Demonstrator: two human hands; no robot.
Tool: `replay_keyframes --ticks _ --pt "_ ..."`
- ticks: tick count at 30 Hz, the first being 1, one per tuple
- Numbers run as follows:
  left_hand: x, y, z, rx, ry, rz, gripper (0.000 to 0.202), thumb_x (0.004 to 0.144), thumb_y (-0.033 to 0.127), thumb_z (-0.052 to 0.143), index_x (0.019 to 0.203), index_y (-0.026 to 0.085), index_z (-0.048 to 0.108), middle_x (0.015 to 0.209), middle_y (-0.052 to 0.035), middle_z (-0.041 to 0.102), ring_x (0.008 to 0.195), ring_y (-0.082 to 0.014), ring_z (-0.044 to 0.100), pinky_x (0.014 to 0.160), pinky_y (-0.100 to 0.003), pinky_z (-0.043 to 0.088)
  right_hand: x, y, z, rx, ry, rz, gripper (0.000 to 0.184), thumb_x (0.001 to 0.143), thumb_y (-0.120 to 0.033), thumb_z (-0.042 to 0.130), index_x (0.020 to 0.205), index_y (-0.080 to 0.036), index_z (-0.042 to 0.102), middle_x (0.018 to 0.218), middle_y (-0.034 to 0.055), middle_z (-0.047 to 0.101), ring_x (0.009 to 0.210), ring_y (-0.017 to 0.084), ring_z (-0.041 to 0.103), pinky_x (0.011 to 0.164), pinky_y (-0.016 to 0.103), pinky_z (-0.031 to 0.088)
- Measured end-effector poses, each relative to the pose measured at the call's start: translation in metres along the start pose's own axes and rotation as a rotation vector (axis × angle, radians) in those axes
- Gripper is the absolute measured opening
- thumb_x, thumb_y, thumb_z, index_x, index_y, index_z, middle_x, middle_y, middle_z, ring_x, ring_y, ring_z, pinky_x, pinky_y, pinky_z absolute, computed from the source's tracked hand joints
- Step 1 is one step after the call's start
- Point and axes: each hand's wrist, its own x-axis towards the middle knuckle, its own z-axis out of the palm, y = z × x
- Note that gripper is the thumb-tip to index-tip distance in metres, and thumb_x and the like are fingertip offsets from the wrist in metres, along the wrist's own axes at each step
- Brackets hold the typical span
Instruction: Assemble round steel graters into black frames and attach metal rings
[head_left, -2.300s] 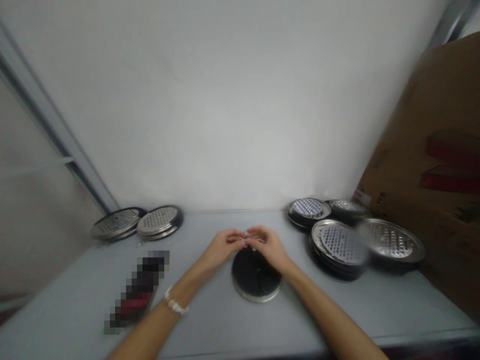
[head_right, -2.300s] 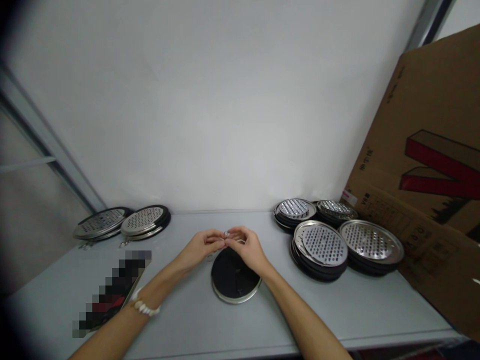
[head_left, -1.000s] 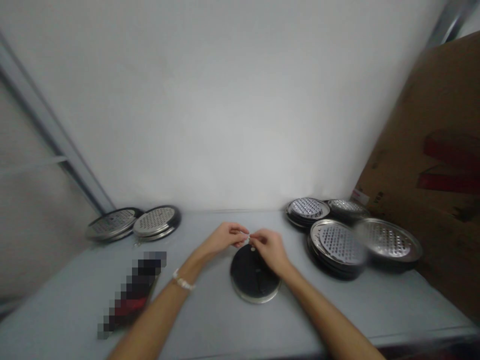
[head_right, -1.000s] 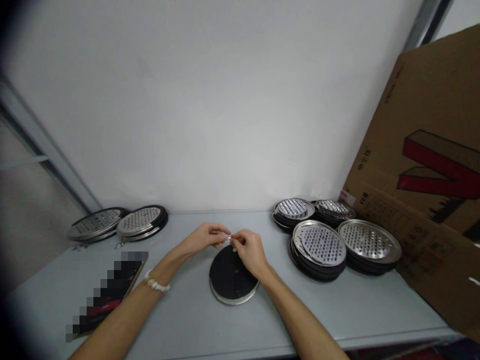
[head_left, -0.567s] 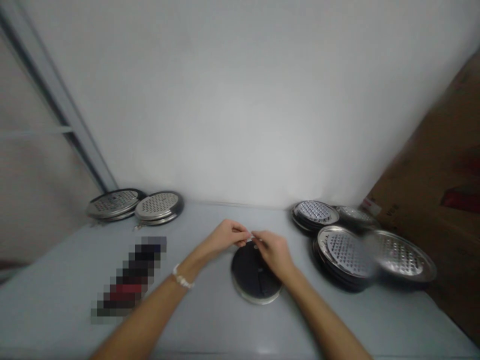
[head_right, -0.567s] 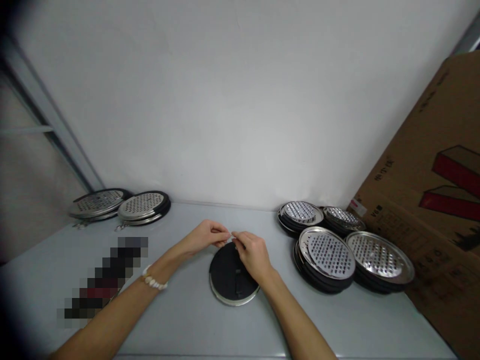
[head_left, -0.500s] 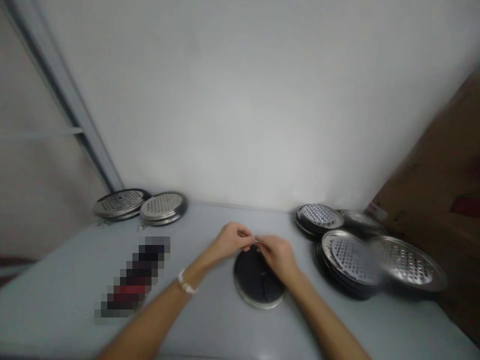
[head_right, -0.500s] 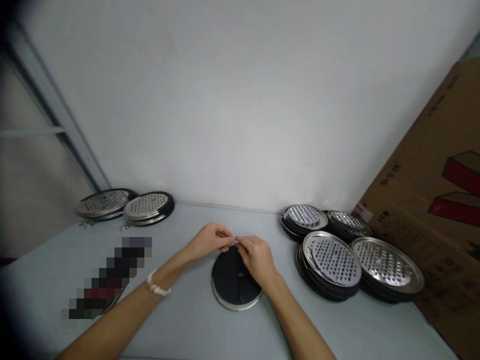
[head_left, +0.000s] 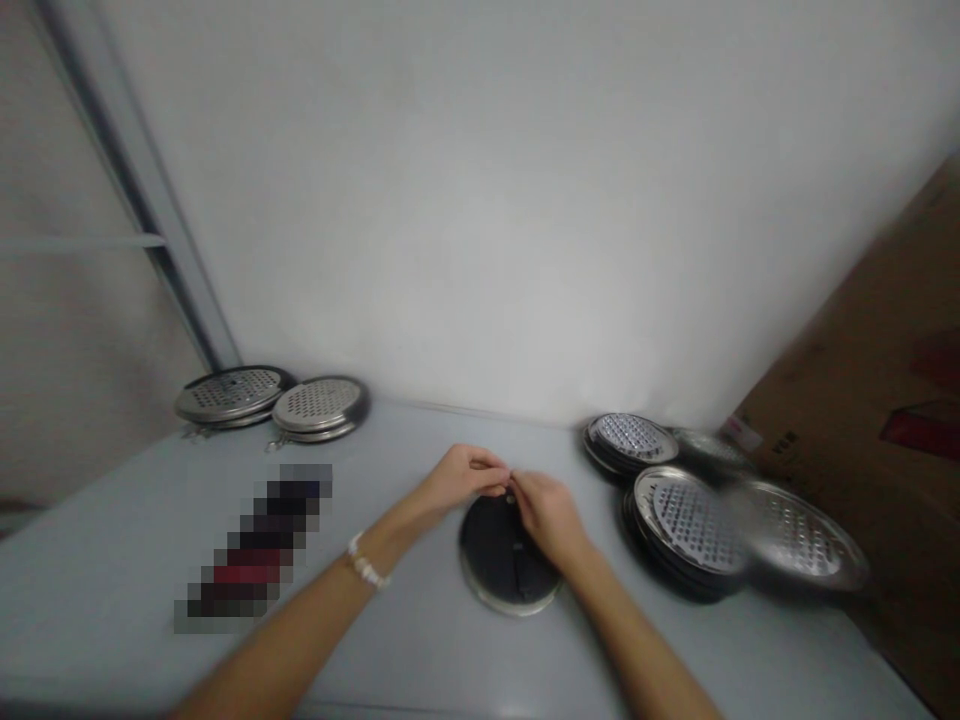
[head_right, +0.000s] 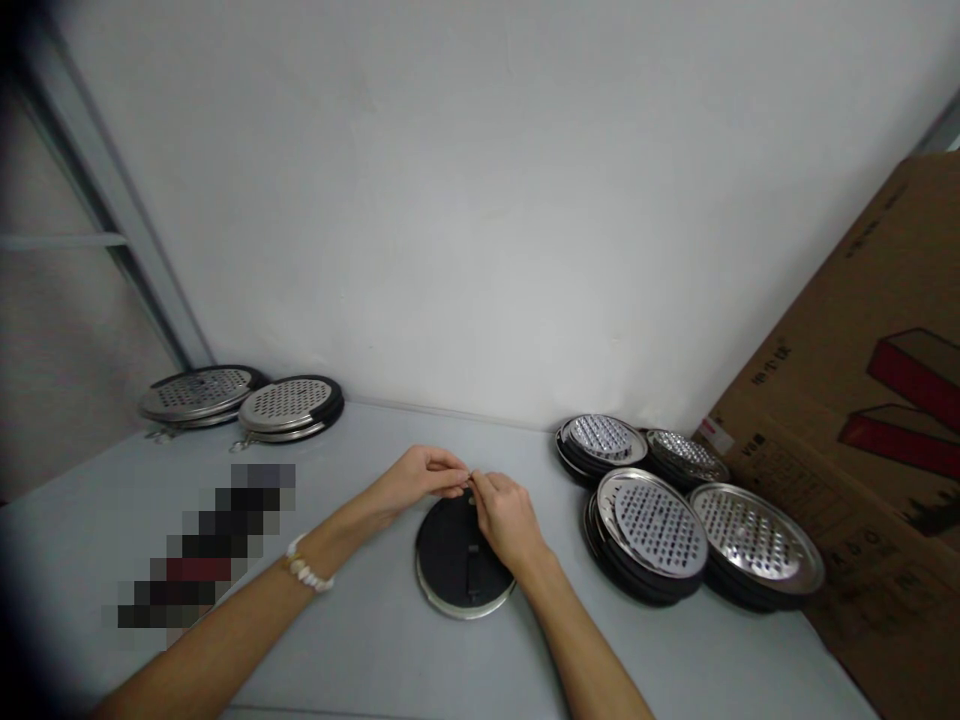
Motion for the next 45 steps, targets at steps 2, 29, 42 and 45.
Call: replay_keyframes --ticks 2,29,42,45 --pt "0.000 0.000 0.001 -0.051 0.004 -0.018 0.038 0.064 0.043 0.089 0.077 0.010 0.076 0.075 -0.0075 0.076 0.069 -0.0154 0.069 0.072 -0.027 0.057 0.000 0.001 0.002 -0.008 0.003 -0.006 0.023 0.104 -0.015 0.042 0.112 -0.018 0.063 0.093 0.0106 0.072 0.085 0.023 0.068 0.078 0.030 0.051" --pt "-0.006 -0.007 0.018 -0.337 0.106 -0.126 0.028 0.079 0.001 0.069 0.100 0.014 0.055 0.071 -0.0049 0.074 0.061 -0.0132 0.072 0.068 -0.023 0.060 -0.001 -0.003 0.000 -0.091 0.061 0.008 0.020 0.095 -0.005 0.046 0.095 -0.018 0.060 0.075 0.0035 0.065 0.067 0.018 0.059 0.062 0.025 0.040" --pt "-0.004 -0.008 0.018 -0.369 0.172 -0.108 0.031 0.078 0.000 0.074 0.090 0.017 0.051 0.066 -0.0019 0.071 0.065 -0.0130 0.072 0.071 -0.022 0.060 -0.005 -0.001 0.009 -0.141 0.069 0.002 0.024 0.090 -0.002 0.047 0.102 -0.017 0.062 0.081 0.0061 0.065 0.076 0.021 0.058 0.068 0.027 0.042" --pt "-0.001 -0.003 0.013 -0.349 0.193 -0.059 0.029 0.078 0.006 0.076 0.089 0.017 0.052 0.065 -0.0014 0.070 0.064 -0.0134 0.071 0.073 -0.025 0.061 -0.005 -0.001 0.008 -0.131 0.080 0.010 0.024 0.091 -0.002 0.046 0.102 -0.016 0.062 0.081 0.0063 0.065 0.076 0.021 0.058 0.069 0.028 0.043"
